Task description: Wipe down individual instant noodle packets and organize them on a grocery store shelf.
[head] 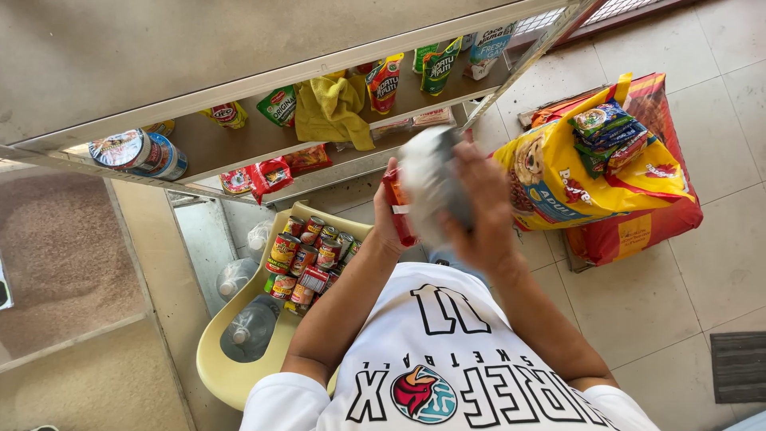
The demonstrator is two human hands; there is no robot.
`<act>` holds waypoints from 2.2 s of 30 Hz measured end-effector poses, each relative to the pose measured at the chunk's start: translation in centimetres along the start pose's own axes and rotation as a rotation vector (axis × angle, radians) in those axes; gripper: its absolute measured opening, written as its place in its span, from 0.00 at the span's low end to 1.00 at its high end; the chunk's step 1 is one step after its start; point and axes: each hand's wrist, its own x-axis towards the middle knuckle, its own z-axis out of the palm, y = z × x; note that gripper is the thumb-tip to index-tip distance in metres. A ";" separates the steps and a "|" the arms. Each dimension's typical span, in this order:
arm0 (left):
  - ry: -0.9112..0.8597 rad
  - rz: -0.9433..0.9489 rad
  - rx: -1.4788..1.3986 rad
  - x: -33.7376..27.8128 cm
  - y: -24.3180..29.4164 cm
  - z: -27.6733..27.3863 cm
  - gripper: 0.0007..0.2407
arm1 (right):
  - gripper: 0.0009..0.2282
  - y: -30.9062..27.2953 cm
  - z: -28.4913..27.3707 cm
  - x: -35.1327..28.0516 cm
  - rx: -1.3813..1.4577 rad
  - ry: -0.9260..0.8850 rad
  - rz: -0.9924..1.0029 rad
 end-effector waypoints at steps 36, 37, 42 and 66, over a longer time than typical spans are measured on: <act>-0.068 -0.060 -0.032 -0.5 0.2 2.7 0.34 | 0.28 -0.4 0.4 -0.7 -0.109 -0.169 -0.199; -0.098 -0.083 -0.036 -0.3 0.2 2.7 0.35 | 0.28 -0.1 0.5 -1.0 -0.114 -0.158 -0.201; -0.131 -0.119 -0.011 -0.4 -0.8 4.0 0.40 | 0.25 6.3 -2.1 -0.1 -0.048 -0.070 -0.017; -0.418 -0.311 -0.246 5.1 -4.0 8.7 0.46 | 0.27 10.2 -5.5 6.6 0.139 -0.106 -0.191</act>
